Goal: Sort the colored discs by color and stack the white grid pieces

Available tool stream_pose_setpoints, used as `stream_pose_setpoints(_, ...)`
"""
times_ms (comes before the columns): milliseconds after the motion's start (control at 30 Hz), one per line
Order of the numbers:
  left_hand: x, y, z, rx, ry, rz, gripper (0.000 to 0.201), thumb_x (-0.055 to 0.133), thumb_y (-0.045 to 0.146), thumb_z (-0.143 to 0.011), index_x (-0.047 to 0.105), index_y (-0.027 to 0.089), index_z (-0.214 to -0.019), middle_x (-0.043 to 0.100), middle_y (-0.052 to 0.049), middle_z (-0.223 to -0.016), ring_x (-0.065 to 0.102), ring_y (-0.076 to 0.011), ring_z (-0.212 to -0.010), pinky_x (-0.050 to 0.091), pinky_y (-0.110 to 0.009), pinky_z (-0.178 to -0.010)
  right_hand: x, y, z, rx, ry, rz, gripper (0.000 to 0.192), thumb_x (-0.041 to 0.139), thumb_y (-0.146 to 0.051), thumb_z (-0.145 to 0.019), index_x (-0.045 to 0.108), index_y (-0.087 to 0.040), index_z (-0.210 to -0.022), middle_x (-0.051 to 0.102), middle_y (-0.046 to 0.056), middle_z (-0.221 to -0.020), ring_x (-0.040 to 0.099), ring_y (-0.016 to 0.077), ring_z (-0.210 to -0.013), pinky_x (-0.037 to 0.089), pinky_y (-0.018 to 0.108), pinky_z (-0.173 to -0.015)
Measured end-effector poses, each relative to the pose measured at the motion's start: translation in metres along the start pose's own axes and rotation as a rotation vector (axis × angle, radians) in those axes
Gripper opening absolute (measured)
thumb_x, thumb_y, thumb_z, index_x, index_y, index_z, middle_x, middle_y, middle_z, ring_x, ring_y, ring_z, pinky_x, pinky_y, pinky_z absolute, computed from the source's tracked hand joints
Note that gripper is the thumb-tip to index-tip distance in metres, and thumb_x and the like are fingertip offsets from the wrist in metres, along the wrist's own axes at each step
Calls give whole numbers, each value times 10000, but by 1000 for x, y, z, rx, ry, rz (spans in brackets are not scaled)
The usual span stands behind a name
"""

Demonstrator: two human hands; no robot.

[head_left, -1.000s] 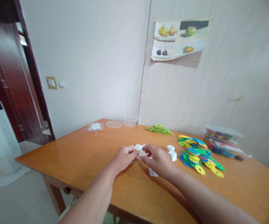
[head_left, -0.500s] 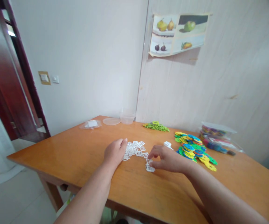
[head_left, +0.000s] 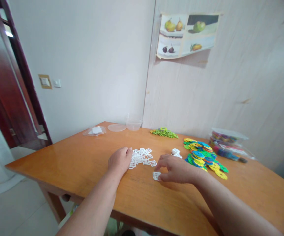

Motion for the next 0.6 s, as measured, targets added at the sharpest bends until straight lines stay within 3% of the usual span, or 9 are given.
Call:
stream_pose_setpoints(267,4,3,-1,62,-15,50,359,386,368,-921,524,192,-640,587,-20,-660,463,-133,-590,172,-280,-545,5,28,-17,150,142,-33,235,612,-306,-787,729,-227,-974,688,39,-927,605,173,-802,435,260,-712)
stream_pose_setpoints(600,7,9,0,164,-43,234,258,448,300,-886,552,191,-676,610,-3,-699,502,-129,-666,261,-241,-594,23,43,-41,155,59,-53,168,652,-249,-714,721,-211,-863,674,0,-831,588,149,-743,390,225,-635)
Point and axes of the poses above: each hand's wrist, its own z-axis away from the middle knuckle, its own x-axis out of the palm, y = z × x, the point moved 5 cm from there along -z, towards the middle knuckle
